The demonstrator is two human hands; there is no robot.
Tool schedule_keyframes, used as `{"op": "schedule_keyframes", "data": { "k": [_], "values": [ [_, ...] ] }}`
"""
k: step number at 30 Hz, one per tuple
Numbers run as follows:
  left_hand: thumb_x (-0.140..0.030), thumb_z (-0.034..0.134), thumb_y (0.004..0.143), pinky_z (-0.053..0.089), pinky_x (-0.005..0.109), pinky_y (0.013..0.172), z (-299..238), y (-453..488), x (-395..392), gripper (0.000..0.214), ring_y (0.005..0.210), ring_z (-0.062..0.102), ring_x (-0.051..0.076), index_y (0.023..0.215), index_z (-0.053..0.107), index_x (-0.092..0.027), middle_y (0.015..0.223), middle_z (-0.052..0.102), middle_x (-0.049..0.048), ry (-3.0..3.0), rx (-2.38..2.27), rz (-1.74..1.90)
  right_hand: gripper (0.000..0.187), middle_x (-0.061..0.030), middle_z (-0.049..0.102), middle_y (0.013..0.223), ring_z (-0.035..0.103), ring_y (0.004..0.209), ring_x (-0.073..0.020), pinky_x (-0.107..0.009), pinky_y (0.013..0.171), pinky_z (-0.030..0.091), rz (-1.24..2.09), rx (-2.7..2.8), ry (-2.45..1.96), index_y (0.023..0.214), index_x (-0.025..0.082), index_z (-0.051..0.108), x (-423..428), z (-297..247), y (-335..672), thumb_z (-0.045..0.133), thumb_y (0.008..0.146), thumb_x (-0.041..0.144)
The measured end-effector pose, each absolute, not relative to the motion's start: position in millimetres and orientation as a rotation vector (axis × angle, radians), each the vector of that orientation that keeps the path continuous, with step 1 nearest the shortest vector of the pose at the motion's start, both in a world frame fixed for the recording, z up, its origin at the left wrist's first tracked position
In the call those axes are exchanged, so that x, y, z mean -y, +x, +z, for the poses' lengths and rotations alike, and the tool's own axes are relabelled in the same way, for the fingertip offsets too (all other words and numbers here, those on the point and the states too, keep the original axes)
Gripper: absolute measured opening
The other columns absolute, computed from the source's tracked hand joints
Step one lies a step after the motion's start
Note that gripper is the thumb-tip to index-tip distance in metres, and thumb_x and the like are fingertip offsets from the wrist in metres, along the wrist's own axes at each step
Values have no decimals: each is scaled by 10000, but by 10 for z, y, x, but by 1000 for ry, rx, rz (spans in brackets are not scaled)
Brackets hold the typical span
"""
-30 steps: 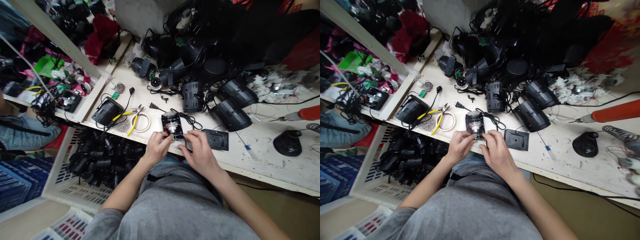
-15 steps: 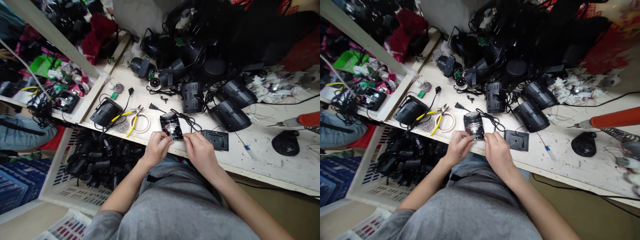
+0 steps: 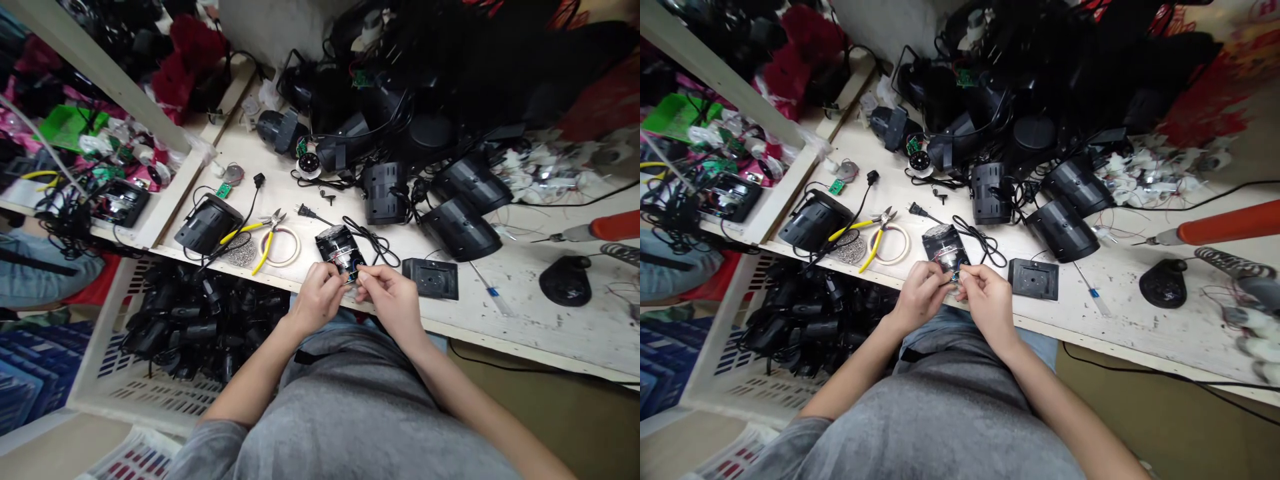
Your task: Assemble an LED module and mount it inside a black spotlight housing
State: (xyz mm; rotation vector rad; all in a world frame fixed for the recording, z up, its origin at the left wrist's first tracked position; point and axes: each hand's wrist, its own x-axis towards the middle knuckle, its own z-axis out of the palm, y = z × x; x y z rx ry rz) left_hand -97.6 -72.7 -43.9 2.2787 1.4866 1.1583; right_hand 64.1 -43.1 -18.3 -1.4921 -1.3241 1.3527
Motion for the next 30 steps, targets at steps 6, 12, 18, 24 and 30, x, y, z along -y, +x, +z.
{"op": "schedule_keyframes", "data": {
  "k": [6, 12, 18, 24, 30],
  "values": [
    [-208, 579, 983, 488, 301, 727, -435, -960, 722, 57, 835, 515, 176, 1023, 589, -169, 906, 555, 59, 2249, -1508, 1158, 303, -32, 708, 713, 628, 528, -148, -291, 515, 554, 1217, 1349, -1521, 852, 187, 738, 448, -151, 753, 702, 790, 481],
    [-182, 576, 977, 476, 279, 704, -384, -956, 689, 26, 836, 499, 173, 956, 572, -167, 898, 537, 58, 2283, -1450, 1141, 356, -35, 708, 693, 628, 519, -148, -300, 507, 574, 1271, 1287, -1543, 863, 173, 736, 433, -201, 792, 695, 791, 519],
    [-173, 550, 983, 465, 280, 692, -366, -969, 677, 40, 819, 494, 168, 949, 571, -179, 892, 530, 47, 2288, -1433, 1123, 339, -28, 686, 690, 621, 531, -151, -310, 525, 569, 1290, 1283, -1523, 879, 172, 735, 427, -216, 721, 678, 824, 501],
    [-198, 581, 975, 492, 293, 722, -418, -973, 667, 28, 861, 517, 179, 990, 582, -174, 927, 543, 61, 2244, -1420, 1149, 133, -37, 686, 816, 638, 712, -166, -326, 710, 553, 890, 1788, -1344, 870, 211, 734, 426, -182, 835, 631, 913, 283],
    [-227, 577, 981, 491, 297, 704, -439, -994, 648, 68, 844, 519, 181, 964, 597, -165, 911, 541, 62, 2221, -1399, 1157, 144, -35, 635, 820, 636, 767, -159, -296, 716, 530, 665, 1963, -1212, 974, 179, 709, 435, -270, 875, 565, 967, 181]
  ]
}}
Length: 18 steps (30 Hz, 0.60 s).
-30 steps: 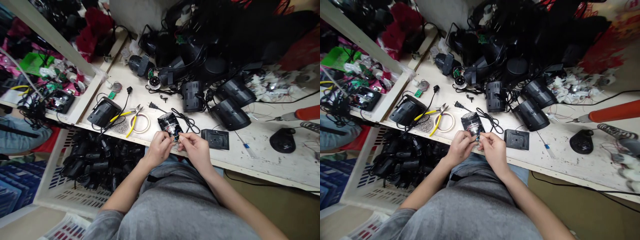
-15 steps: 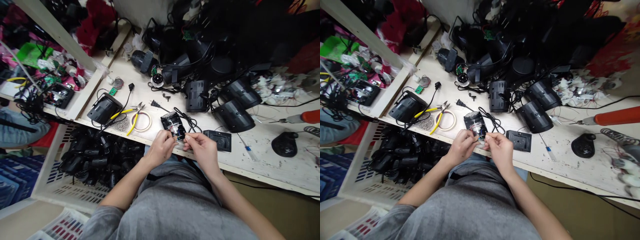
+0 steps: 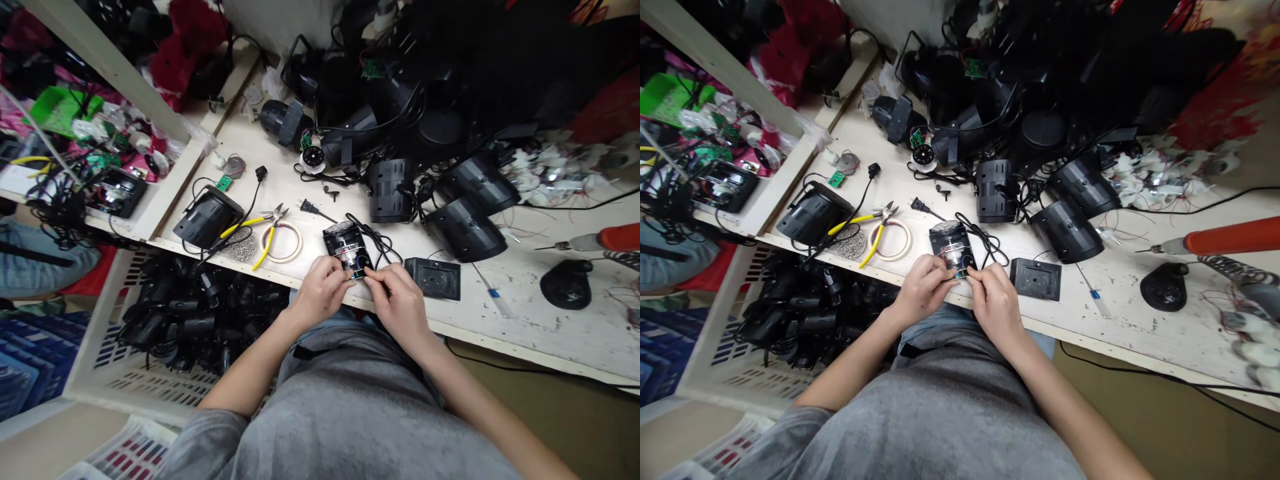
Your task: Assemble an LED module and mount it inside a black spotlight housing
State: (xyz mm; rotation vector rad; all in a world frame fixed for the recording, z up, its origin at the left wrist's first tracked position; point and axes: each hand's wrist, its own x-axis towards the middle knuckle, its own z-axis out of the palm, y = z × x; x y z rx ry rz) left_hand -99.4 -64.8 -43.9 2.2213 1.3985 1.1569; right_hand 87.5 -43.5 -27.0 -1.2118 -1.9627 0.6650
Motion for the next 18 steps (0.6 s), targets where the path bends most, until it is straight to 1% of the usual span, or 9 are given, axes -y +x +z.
{"op": "schedule_keyframes", "data": {
  "k": [4, 9, 14, 16, 18],
  "values": [
    [-276, 568, 990, 503, 310, 723, -442, -1016, 632, 120, 856, 536, 183, 964, 616, -169, 923, 547, 63, 2195, -1383, 1145, 205, -28, 594, 813, 619, 751, -155, -291, 689, 521, 644, 2009, -1170, 1065, 184, 727, 428, -258, 941, 541, 979, 183],
    [-263, 602, 974, 508, 305, 718, -464, -1026, 628, 100, 847, 544, 176, 958, 622, -167, 912, 555, 60, 2177, -1401, 1165, 210, -15, 576, 755, 569, 660, -150, -286, 611, 492, 582, 2025, -1261, 1064, 211, 736, 484, -272, 941, 543, 984, 232],
    [-273, 624, 966, 523, 298, 714, -465, -1039, 609, 104, 840, 564, 165, 961, 633, -170, 912, 562, 52, 2186, -1380, 1173, 276, -34, 513, 675, 523, 653, -180, -323, 639, 491, 464, 2108, -1223, 1077, 169, 739, 563, -345, 860, 477, 988, 175],
    [-243, 634, 959, 527, 286, 713, -461, -1050, 614, 83, 845, 572, 159, 983, 643, -165, 902, 554, 45, 2194, -1393, 1196, 271, -41, 530, 687, 538, 678, -186, -330, 658, 501, 460, 2105, -1202, 1086, 164, 734, 563, -341, 840, 481, 990, 172],
    [-214, 636, 953, 529, 271, 699, -462, -1066, 638, 101, 844, 571, 150, 1035, 662, -161, 937, 547, 51, 2210, -1453, 1240, 241, -53, 578, 748, 581, 734, -185, -331, 696, 526, 459, 2093, -1166, 1089, 168, 727, 540, -317, 833, 507, 993, 192]
  ]
}}
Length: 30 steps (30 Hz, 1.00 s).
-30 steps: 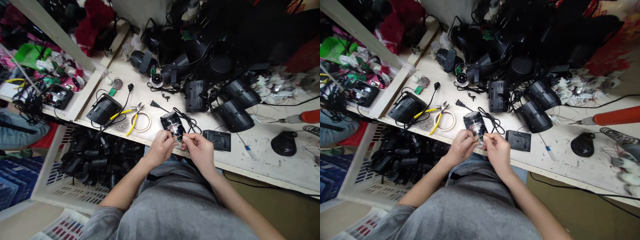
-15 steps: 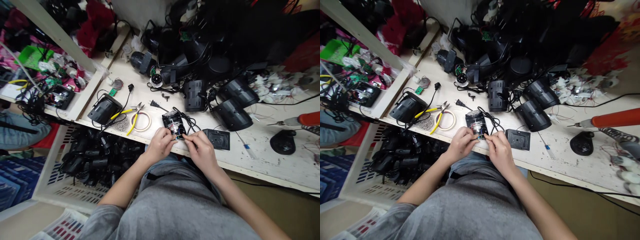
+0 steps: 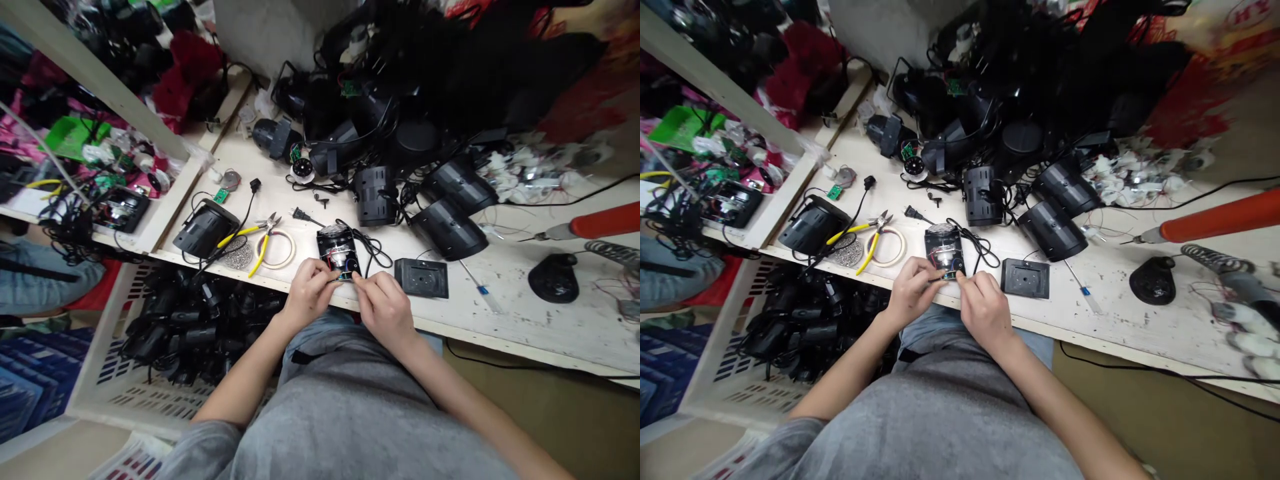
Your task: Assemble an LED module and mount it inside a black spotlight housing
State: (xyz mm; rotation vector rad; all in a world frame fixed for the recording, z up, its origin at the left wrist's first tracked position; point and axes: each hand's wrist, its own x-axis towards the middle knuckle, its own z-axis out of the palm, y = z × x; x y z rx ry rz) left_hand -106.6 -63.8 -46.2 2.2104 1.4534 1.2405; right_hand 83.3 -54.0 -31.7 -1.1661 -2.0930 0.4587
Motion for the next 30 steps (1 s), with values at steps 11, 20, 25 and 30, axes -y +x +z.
{"op": "schedule_keyframes", "data": {
  "k": [11, 20, 25, 30],
  "values": [
    [-465, 745, 859, 586, 405, 863, -412, -842, 806, 629, 1044, 637, 239, 1352, 484, -175, 1228, 562, 144, 1605, -1934, 1332, 160, -65, 700, 975, 714, 870, -188, -357, 796, 630, 1160, 1600, -1241, 1016, 207, 640, 415, -319, 808, 598, 894, 303],
    [-384, 764, 824, 504, 442, 1005, -365, -734, 603, 671, 1199, 597, 285, 1392, 462, -194, 1298, 603, 139, 1598, -2007, 1233, 176, -80, 729, 943, 733, 860, -194, -354, 769, 628, 1189, 1593, -1177, 1064, 209, 568, 380, -388, 760, 506, 923, 292],
    [-340, 815, 762, 541, 392, 936, -340, -730, 624, 657, 1107, 641, 247, 1330, 519, -194, 1213, 636, 108, 1435, -1928, 1310, 217, -67, 670, 930, 671, 800, -193, -371, 779, 601, 1043, 1665, -1142, 1105, 209, 639, 261, -137, 797, 557, 933, 315],
    [-327, 816, 755, 580, 339, 806, -419, -702, 701, 583, 932, 677, 196, 1274, 588, -189, 1099, 673, 79, 1440, -1891, 1294, 333, -120, 582, 1096, 631, 904, -208, -392, 832, 587, 735, 2053, -906, 1257, 196, 668, 59, 70, 753, 485, 1003, 309]
  ]
}}
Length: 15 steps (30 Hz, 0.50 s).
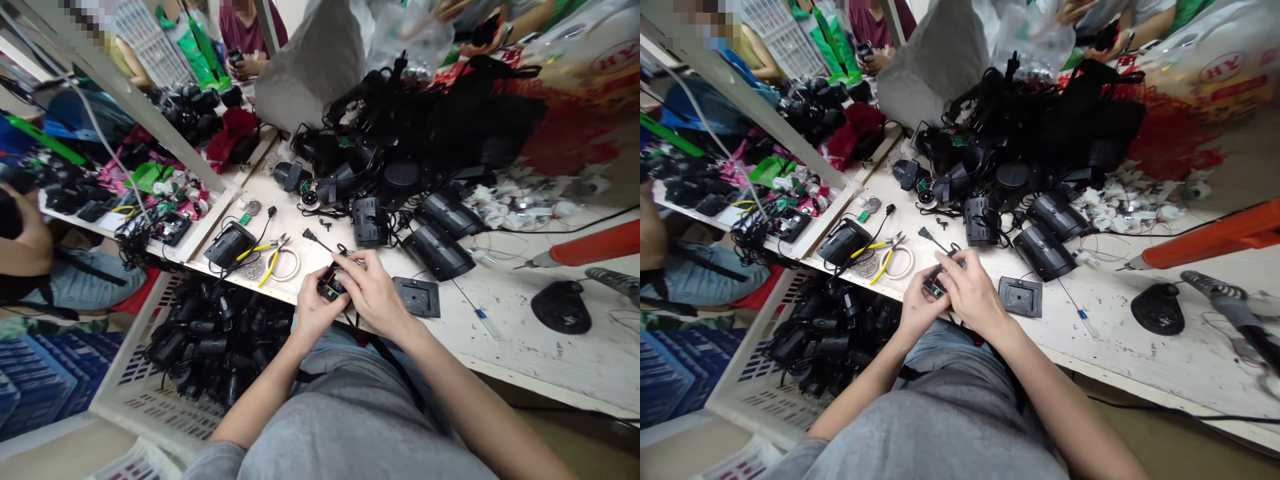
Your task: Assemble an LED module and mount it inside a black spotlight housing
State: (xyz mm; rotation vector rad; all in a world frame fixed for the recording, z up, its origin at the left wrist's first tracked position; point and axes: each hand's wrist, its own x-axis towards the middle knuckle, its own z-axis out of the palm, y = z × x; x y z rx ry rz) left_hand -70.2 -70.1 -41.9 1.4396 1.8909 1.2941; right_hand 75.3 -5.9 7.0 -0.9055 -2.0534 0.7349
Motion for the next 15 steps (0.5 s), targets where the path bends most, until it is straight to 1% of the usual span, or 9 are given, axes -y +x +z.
{"op": "schedule_keyframes", "data": {
  "k": [2, 4, 5, 7, 8, 10, 11, 13, 15],
  "values": [
    [-318, 801, 767, 586, 321, 763, -447, -702, 730, 561, 878, 678, 179, 1274, 598, -191, 1066, 680, 69, 1430, -1901, 1284, 293, -119, 585, 1049, 614, 902, -215, -396, 824, 582, 671, 2173, -822, 1098, 183, 727, 23, 67, 718, 468, 1013, 292],
    [-304, 790, 775, 592, 325, 771, -465, -710, 751, 562, 889, 683, 179, 1290, 594, -190, 1066, 685, 67, 1421, -1912, 1266, 279, -110, 602, 977, 604, 911, -226, -403, 836, 573, 629, 2226, -783, 968, 178, 729, 21, 32, 695, 464, 1011, 254],
    [-297, 788, 775, 596, 334, 789, -470, -717, 759, 575, 912, 686, 184, 1304, 587, -192, 1077, 686, 68, 1419, -1913, 1259, 263, -109, 612, 969, 606, 934, -234, -410, 853, 569, 622, 2226, -776, 984, 179, 719, 27, 12, 690, 464, 1009, 237],
    [-286, 785, 774, 600, 357, 827, -475, -733, 767, 617, 965, 688, 196, 1344, 564, -206, 1116, 686, 71, 1430, -1897, 1255, 255, -118, 628, 1042, 614, 989, -244, -426, 894, 563, 643, 2203, -783, 1156, 179, 672, 37, -23, 687, 474, 1005, 234],
    [-280, 783, 775, 602, 366, 840, -475, -742, 768, 636, 987, 687, 201, 1363, 552, -215, 1142, 684, 75, 1442, -1878, 1257, 290, -125, 624, 1084, 618, 1016, -249, -431, 908, 562, 662, 2195, -793, 1246, 178, 631, 39, -34, 688, 487, 1003, 247],
    [-261, 776, 777, 604, 380, 857, -476, -759, 763, 651, 1027, 683, 213, 1383, 542, -229, 1192, 680, 86, 1470, -1834, 1260, 331, -130, 607, 1110, 620, 1029, -251, -426, 900, 566, 683, 2206, -812, 1303, 181, 596, 32, -45, 685, 510, 995, 265],
    [-251, 775, 775, 605, 383, 866, -477, -767, 758, 650, 1047, 680, 219, 1383, 545, -231, 1211, 678, 91, 1477, -1816, 1261, 300, -125, 599, 1092, 620, 1006, -244, -413, 877, 570, 681, 2220, -814, 1261, 183, 620, 27, -47, 682, 513, 992, 257],
    [-235, 783, 766, 605, 377, 876, -481, -780, 746, 644, 1076, 677, 230, 1371, 563, -222, 1235, 676, 101, 1463, -1786, 1268, 214, -112, 581, 1031, 607, 932, -222, -384, 815, 573, 654, 2258, -791, 1094, 179, 681, 18, -51, 674, 502, 984, 218],
    [-230, 795, 753, 607, 359, 872, -485, -791, 737, 646, 1078, 683, 233, 1362, 578, -209, 1239, 678, 108, 1418, -1758, 1278, 201, -117, 575, 1000, 582, 885, -215, -377, 769, 569, 588, 2303, -753, 936, 164, 696, 19, -60, 667, 501, 976, 194]
  ]
}}
